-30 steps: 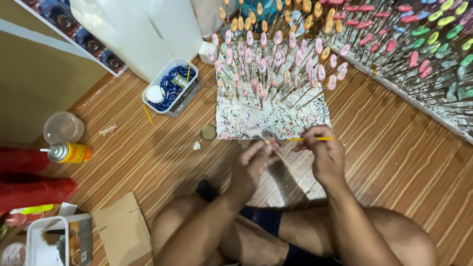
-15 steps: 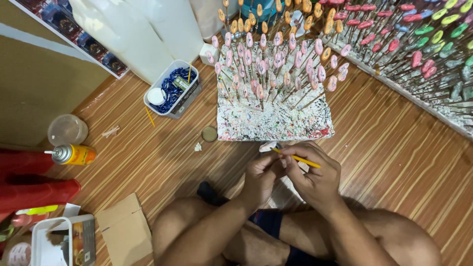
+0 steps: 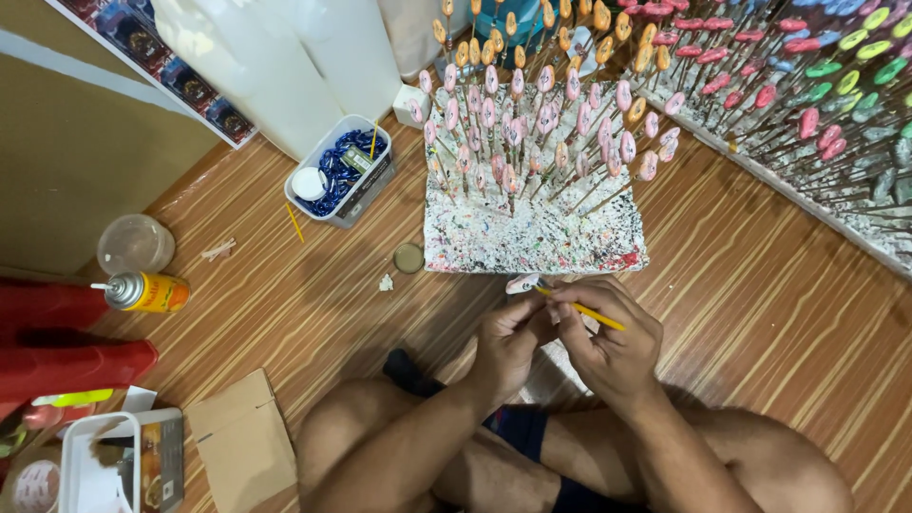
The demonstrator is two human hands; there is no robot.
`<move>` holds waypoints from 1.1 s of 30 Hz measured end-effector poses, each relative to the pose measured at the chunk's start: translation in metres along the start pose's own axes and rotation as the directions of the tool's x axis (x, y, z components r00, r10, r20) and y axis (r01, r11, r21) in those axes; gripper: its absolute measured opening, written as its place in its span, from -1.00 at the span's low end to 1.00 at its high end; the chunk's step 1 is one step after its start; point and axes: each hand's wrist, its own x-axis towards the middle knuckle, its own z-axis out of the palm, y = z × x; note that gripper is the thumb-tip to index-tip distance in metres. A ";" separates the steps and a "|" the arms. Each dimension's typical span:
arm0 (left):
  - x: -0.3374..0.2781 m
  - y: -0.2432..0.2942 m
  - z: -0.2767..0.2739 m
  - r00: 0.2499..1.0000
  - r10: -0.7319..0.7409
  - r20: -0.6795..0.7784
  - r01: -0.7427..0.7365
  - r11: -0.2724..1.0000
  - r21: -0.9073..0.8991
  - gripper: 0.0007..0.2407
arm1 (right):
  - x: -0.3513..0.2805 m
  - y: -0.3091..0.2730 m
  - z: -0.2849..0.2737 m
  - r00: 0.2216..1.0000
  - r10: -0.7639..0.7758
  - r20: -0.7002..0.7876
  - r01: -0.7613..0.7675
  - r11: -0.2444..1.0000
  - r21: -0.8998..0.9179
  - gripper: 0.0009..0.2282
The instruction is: Painting fine details on fishing lures using a small brush
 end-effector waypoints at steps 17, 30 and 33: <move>-0.004 0.022 0.014 1.000 0.004 -0.029 -0.004 1.000 0.023 -0.85 | -0.002 -0.003 0.005 0.998 0.058 -0.036 -0.058 0.998 0.009 -0.95; 0.000 0.004 0.005 0.998 0.021 -0.052 -0.020 0.999 0.027 -0.92 | -0.011 0.001 0.006 0.999 0.036 0.023 -0.035 0.998 -0.053 -0.94; 0.003 -0.013 -0.001 0.997 0.065 -0.048 -0.063 0.997 0.049 -0.91 | -0.011 0.001 0.005 0.999 0.042 0.029 -0.040 0.997 -0.060 -0.93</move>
